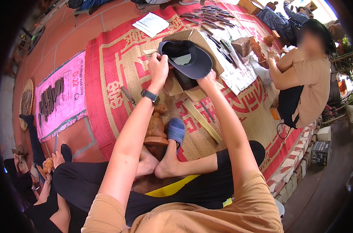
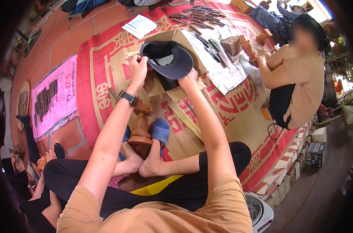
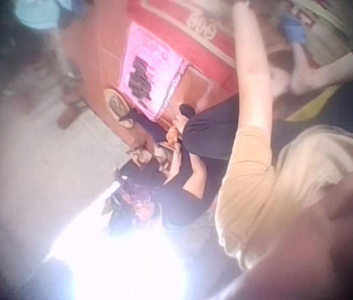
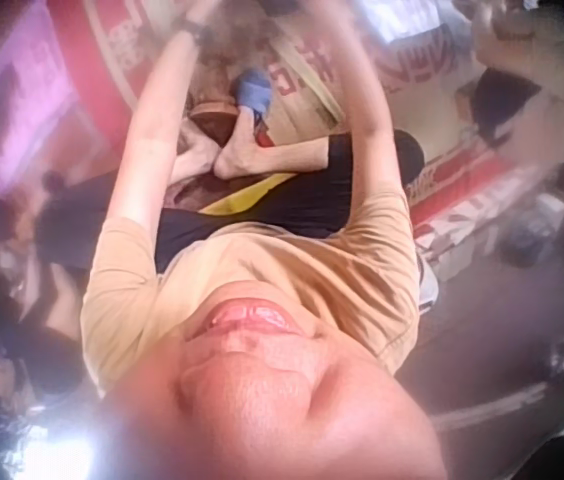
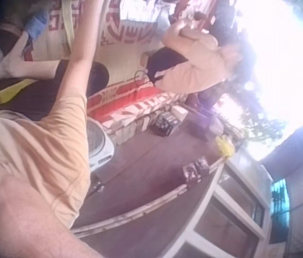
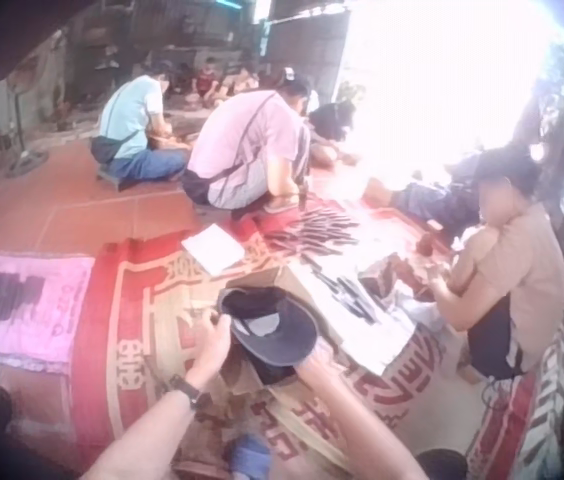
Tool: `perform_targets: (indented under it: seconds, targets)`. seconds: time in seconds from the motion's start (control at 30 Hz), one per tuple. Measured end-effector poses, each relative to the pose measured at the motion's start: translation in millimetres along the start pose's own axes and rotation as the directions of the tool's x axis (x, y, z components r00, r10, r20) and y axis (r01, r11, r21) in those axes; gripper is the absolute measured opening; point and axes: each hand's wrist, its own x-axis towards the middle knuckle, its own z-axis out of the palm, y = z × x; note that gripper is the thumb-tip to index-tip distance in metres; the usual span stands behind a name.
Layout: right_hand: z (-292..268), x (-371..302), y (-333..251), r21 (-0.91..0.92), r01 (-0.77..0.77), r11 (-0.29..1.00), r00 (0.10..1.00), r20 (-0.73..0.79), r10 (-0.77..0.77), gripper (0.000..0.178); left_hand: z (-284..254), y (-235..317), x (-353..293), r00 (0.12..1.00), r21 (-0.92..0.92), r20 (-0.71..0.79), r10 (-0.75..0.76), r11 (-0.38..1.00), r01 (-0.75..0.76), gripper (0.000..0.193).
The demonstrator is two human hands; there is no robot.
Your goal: The person sits cross-legged on a mat and carves a small wooden figurine using a chisel and mallet. They repeatedly strike the chisel to shape the wood, occasionally pause to inspect the piece, and briefly handle a cardboard box and a smartphone before resuming carving.
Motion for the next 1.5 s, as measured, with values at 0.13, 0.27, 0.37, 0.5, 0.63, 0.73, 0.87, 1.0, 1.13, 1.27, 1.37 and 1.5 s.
perform_targets:
  seconds: [0.13,0.27,0.37,0.5,0.63,0.73,0.87,1.0,1.13,1.27,1.37,1.5]
  targets:
    - [-42,-30,36,0.104,0.115,0.988,0.969,-0.229,-0.089,0.021,-12,40,6,0.982,0.251,0.006,0.187,0.951,-0.182,0.029]
    - [-74,-47,59,0.411,0.063,0.910,0.947,-0.313,0.076,0.022,-3,75,8,0.951,0.606,0.212,0.227,0.733,-0.310,0.018]
    - [-97,-65,59,0.514,0.039,0.857,0.947,-0.293,0.133,0.020,10,76,10,0.919,0.728,0.335,0.207,0.562,-0.392,0.016]
    - [-101,-107,73,0.582,0.012,0.813,0.945,-0.272,0.181,0.020,22,43,16,0.890,0.777,0.440,0.121,0.446,-0.445,0.019]
    - [-75,-151,99,0.495,-0.182,0.849,0.965,-0.076,0.251,0.018,0,21,42,0.903,0.737,0.372,0.216,0.522,-0.429,0.020]
    - [-42,-157,122,0.209,-0.218,0.953,0.931,0.337,0.139,0.020,-21,64,21,0.944,0.530,0.213,0.254,0.781,-0.330,0.024]
    - [64,-142,146,0.049,-0.158,0.986,0.863,0.491,0.114,0.022,-48,73,-44,0.963,0.155,-0.025,0.267,0.953,-0.260,0.022]
    - [70,-162,98,0.184,-0.250,0.951,0.913,0.371,0.168,0.034,-110,31,-119,0.995,-0.112,-0.026,-0.095,0.989,0.092,0.018]
    - [89,-167,100,0.189,-0.262,0.946,0.914,0.364,0.180,0.038,-152,-25,-182,0.983,-0.149,0.024,-0.185,0.971,0.186,0.016]
    - [97,-170,106,0.178,-0.243,0.954,0.935,0.305,0.181,0.025,-157,-38,-194,0.962,0.030,0.073,-0.261,0.965,0.260,0.015]
    - [92,-172,104,0.164,-0.244,0.956,0.936,0.297,0.188,0.026,-138,-19,-192,0.957,0.025,0.205,-0.203,0.979,0.203,0.023]
    - [76,-169,100,0.101,-0.271,0.957,0.895,0.393,0.212,0.026,-96,14,-183,0.900,-0.036,0.358,-0.250,0.959,0.280,0.038]
